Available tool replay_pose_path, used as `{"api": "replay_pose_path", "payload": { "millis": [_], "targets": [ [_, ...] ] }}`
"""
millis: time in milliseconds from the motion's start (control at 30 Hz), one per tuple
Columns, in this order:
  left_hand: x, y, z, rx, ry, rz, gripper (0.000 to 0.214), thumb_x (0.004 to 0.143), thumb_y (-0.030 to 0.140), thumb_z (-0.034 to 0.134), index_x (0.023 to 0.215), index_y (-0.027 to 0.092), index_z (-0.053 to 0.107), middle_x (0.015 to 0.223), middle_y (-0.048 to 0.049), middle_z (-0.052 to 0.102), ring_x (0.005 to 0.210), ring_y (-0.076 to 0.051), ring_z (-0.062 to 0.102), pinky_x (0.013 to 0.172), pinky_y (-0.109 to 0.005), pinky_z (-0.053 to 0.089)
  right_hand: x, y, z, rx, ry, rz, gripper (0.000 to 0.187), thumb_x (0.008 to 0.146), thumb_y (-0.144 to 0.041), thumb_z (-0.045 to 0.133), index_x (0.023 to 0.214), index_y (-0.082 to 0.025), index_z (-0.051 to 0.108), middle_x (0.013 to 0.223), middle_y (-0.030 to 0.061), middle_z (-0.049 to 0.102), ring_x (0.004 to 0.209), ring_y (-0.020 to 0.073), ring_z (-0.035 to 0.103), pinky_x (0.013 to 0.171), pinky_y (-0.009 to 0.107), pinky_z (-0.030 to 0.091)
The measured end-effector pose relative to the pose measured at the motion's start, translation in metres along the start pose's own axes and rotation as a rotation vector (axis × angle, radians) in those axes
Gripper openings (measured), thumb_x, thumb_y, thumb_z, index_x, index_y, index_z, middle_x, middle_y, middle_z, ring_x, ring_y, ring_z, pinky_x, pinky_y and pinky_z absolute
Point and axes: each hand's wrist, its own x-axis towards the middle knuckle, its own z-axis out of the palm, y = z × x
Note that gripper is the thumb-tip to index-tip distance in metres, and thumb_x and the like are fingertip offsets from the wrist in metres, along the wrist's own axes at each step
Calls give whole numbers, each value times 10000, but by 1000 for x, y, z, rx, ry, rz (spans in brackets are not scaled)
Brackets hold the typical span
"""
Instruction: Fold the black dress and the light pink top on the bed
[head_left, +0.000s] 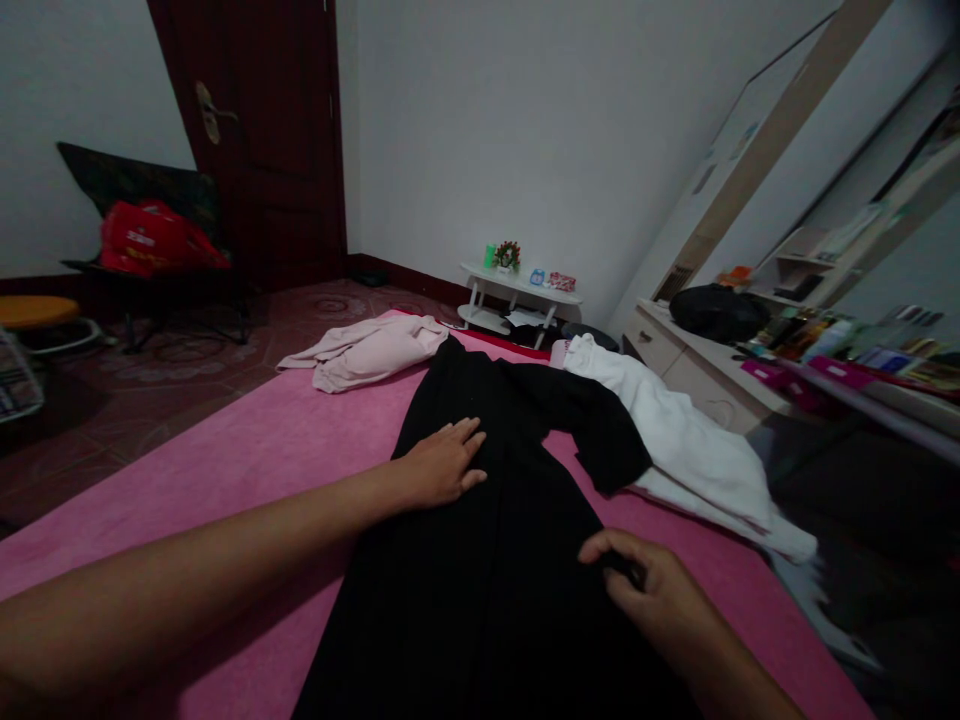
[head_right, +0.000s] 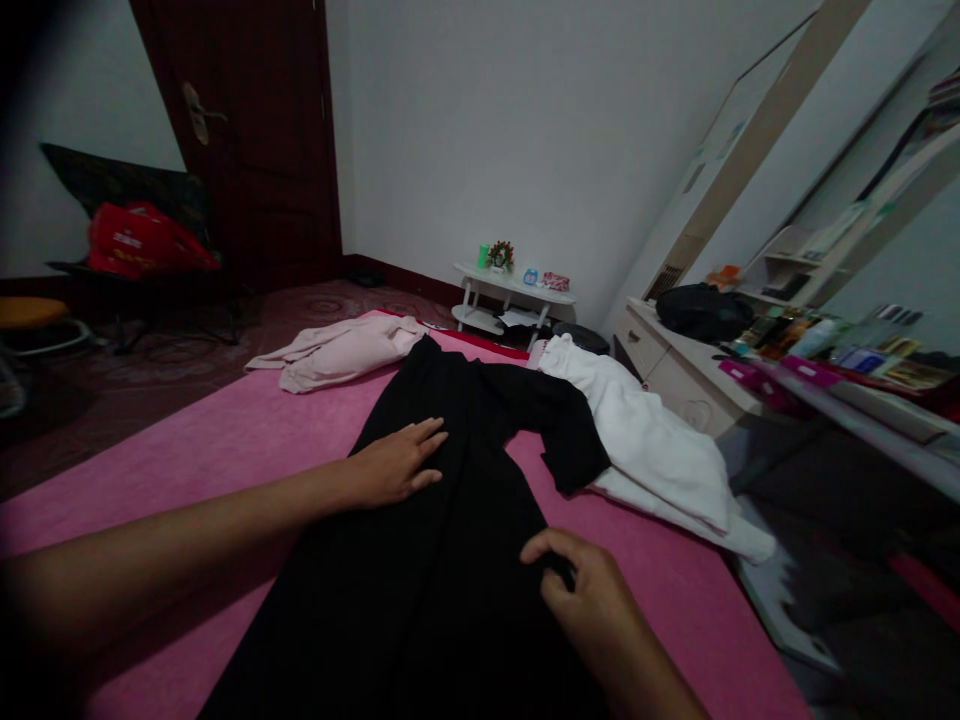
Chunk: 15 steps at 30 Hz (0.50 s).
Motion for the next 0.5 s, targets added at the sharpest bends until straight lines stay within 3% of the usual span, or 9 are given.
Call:
{"api": "replay_pose_path", "payload": {
  "millis": [67, 133, 167, 233, 333, 400, 500],
  "targets": [
    [-7, 5, 1, -19, 13, 34, 595, 887, 450, 486, 1412, 182, 409, 1531, -134, 266, 1411, -280, 245, 1139, -419, 213, 5, 14, -11, 52, -47, 102, 222, 650, -197, 441, 739, -195, 644, 536, -27, 528, 488, 128, 501, 498, 240, 398],
    [-11, 7, 5, -5, 33, 57, 586, 905, 459, 454, 1418, 181, 405, 1531, -137, 259, 1420, -290, 213, 1145, -449, 188, 10, 24, -20, 43, -64, 100, 207, 644, -207, 439, 679, -188, 642, 523, -21, 503, 480, 125, 486, 497, 243, 396],
    [-12, 7, 6, 10, 40, 60, 580, 913, 458, 437, 1421, 180, 403, 1530, -140, 259, 1422, -293, 203, 1147, -459, 175, 13, 29, -24, 19, -22, 50, 203, 645, -213, 451, 671, -186, 650, 589, 2, 546, 556, 141, 537, 556, 258, 436],
    [-14, 8, 9, 38, 42, 59, 574, 921, 452, 422, 1428, 184, 395, 1530, -143, 260, 1424, -295, 194, 1148, -464, 160, 21, 36, -32, -42, 184, -74, 218, 665, -248, 498, 749, -183, 688, 847, 65, 621, 855, 203, 608, 772, 313, 481],
    [-15, 9, 9, 51, 39, 59, 565, 924, 451, 413, 1433, 207, 388, 1530, -132, 268, 1425, -287, 193, 1148, -464, 152, 40, 47, -39, -87, 467, -118, 389, 723, -362, 552, 1042, -181, 683, 1202, 114, 518, 1138, 252, 527, 964, 379, 419],
    [-15, 9, 8, 46, 47, 60, 564, 924, 458, 408, 1434, 219, 385, 1530, -124, 271, 1425, -281, 197, 1148, -462, 153, 53, 54, -39, -138, 503, -91, 501, 756, -422, 549, 1184, -175, 628, 1276, 129, 446, 1142, 255, 524, 976, 397, 416],
    [-17, 10, 6, 39, 56, 61, 557, 925, 458, 405, 1431, 224, 391, 1527, -120, 285, 1422, -276, 210, 1151, -462, 152, 68, 52, -37, -296, 497, -107, 567, 760, -462, 548, 1218, -135, 614, 1246, 152, 460, 1152, 286, 503, 985, 426, 405]
  ]
}}
